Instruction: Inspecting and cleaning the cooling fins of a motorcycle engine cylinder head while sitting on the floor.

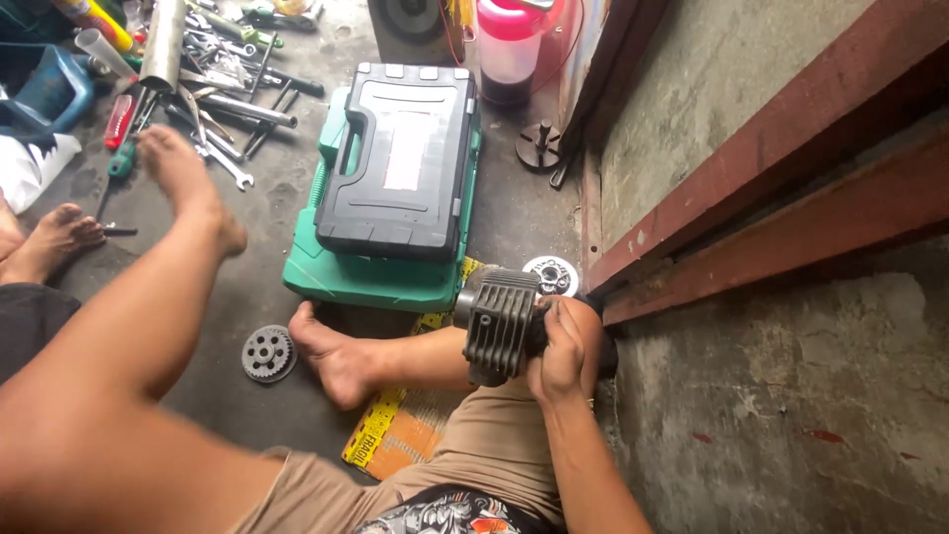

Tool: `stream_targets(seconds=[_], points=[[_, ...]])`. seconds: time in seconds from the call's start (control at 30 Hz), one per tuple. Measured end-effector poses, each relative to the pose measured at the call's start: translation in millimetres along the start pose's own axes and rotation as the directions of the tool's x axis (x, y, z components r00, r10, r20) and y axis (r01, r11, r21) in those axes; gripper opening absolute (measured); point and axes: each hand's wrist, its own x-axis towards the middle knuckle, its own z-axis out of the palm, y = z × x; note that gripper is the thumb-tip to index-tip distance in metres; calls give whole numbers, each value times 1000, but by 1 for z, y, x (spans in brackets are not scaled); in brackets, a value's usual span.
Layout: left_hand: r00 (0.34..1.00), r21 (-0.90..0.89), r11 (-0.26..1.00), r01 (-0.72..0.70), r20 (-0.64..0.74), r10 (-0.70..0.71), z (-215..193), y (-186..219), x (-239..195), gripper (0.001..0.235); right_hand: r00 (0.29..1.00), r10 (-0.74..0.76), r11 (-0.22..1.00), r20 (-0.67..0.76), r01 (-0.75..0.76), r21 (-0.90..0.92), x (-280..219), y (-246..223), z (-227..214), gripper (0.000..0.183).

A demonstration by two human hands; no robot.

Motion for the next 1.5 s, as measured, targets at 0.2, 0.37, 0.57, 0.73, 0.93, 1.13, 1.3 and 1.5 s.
stream_targets(seconds=[0.2,0.37,0.57,0.73,0.93,1.13,1.3,1.5], points=[[995,504,860,-84,95,42,65,-3,123,117,998,49,996,43,-52,68,-6,7,13,24],[943,-369,870,-327,-180,278,136,-29,313,89,993,61,995,99,-68,68,-9,11,27,29],[928,-559,756,-341,-328,176,132,-7,250,80,988,122,989,99,-129,68,-9,31,34,19],[974,-599,771,-216,-78,212,109,-10,114,94,984,121,987,-135,-104,126,-7,77,44,23],[943,-528,842,-108,213,254,135,-85,-42,86,957,202,970,-208,-167,174,-16,99,49,29],[814,-421,907,-26,518,263,125,-95,-229,79,924,261,959,-281,-214,186,-12,123,33,22],[764,-476,872,-118,517,385,139,-91,-238,68,902,306,951,-304,-278,133,-3,135,15,21],[737,-422,890,-174,543,402,156,-97,-221,59,929,284,952,-236,-302,-43,9,124,2,22]])
